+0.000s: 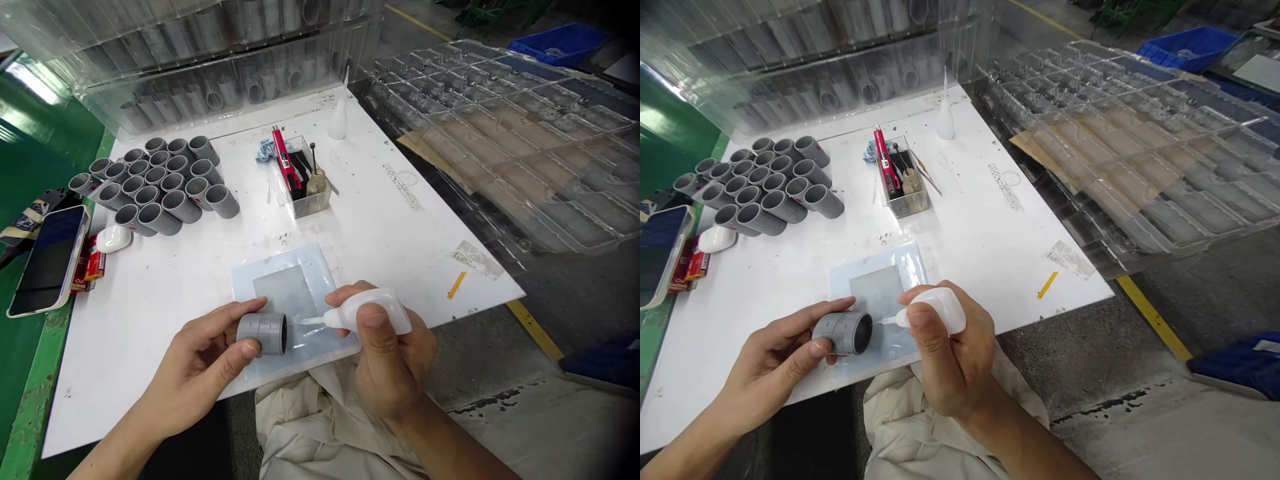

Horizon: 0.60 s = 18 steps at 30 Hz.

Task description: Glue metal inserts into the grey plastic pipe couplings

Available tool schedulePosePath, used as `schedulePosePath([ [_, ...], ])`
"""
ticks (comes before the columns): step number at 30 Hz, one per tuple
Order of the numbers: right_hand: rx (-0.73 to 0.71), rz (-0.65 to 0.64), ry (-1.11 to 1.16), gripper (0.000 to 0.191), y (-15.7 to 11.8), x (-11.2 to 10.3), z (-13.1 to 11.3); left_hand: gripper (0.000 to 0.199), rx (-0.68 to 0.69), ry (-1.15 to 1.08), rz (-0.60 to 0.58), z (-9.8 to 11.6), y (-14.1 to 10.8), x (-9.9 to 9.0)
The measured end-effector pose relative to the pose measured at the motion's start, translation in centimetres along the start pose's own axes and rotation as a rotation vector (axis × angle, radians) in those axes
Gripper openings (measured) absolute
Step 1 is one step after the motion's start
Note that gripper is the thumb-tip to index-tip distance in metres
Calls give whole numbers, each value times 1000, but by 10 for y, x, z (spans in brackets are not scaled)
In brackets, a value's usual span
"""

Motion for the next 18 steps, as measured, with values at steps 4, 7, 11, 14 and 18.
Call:
schedulePosePath([
  [4, -6, 3, 12, 25, 0, 0, 0, 41, -1, -12, 4, 0, 0, 0],
  [7, -11, 12, 28, 25, -1, 0, 2, 42, 2, 3, 1, 1, 0, 0],
  [11, -23, 22, 30, 26, -1, 0, 3, 43, 4, 20, -2, -1, 1, -2],
  [14, -33, 18, 39, 26, -1, 0, 2, 42, 48, 16, -23, -3, 2, -3],
  [18, -24, 12, 88, 27, 0, 0, 2, 39, 58, 17, -33, -6, 3, -3],
])
Point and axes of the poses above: each hand's wrist, its own y-axis towards the middle knuckle, its own x-axis out of the palm, z = x × y, the point moved 2 cm from there along y, towards the middle knuckle, and after that the axes turned 5 degrees about z, right-handed, at the moved point
